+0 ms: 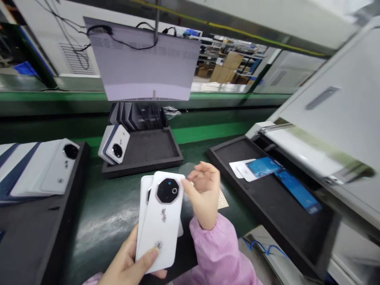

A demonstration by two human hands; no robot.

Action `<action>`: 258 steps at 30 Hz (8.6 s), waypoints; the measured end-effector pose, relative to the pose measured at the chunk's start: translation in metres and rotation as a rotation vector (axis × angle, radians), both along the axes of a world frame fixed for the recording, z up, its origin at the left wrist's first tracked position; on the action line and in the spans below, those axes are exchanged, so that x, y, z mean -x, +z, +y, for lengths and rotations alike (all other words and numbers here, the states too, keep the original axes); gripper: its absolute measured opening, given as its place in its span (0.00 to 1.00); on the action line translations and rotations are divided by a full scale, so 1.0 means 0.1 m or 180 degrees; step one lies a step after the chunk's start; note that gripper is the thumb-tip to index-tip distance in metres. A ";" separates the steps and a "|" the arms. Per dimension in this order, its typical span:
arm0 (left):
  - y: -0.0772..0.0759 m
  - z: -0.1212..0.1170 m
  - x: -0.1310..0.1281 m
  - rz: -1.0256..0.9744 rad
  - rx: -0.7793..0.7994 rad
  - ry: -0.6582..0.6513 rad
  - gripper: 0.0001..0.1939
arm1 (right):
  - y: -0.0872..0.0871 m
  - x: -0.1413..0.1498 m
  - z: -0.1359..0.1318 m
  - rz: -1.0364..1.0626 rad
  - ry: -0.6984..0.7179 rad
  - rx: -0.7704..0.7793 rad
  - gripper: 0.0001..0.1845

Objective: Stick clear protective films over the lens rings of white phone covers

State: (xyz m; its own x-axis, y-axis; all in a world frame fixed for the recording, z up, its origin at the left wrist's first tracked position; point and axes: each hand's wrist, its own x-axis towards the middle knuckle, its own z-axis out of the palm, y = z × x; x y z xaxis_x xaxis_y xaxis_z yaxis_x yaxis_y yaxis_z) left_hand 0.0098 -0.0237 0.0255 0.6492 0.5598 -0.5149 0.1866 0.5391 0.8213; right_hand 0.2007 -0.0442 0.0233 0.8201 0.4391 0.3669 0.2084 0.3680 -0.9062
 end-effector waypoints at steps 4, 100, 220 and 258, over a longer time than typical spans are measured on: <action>0.01 0.04 -0.06 0.0066 -0.0162 0.0127 0.37 | -0.03 -0.05 0.06 -0.0230 0.0135 0.0235 0.37; -0.02 0.18 0.05 -0.0809 -0.0031 0.0031 0.27 | -0.76 -1.53 -0.09 -0.2455 0.1766 0.4032 0.14; -0.18 0.08 0.05 -0.0543 0.0345 -0.0051 0.29 | 0.30 -0.05 0.18 -0.2002 0.1956 0.1569 0.04; -0.28 -0.01 0.10 -0.0172 -0.0209 0.0294 0.28 | 0.18 0.22 0.14 -0.1456 0.1549 0.0727 0.14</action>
State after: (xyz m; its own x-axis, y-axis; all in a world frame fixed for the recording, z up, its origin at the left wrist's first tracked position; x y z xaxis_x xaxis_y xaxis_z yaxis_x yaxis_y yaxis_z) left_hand -0.0002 -0.0249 -0.0022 0.6191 0.6498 -0.4410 0.0933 0.4967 0.8629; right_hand 0.1792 -0.0302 0.0416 0.2966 0.8239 0.4830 0.4468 0.3272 -0.8326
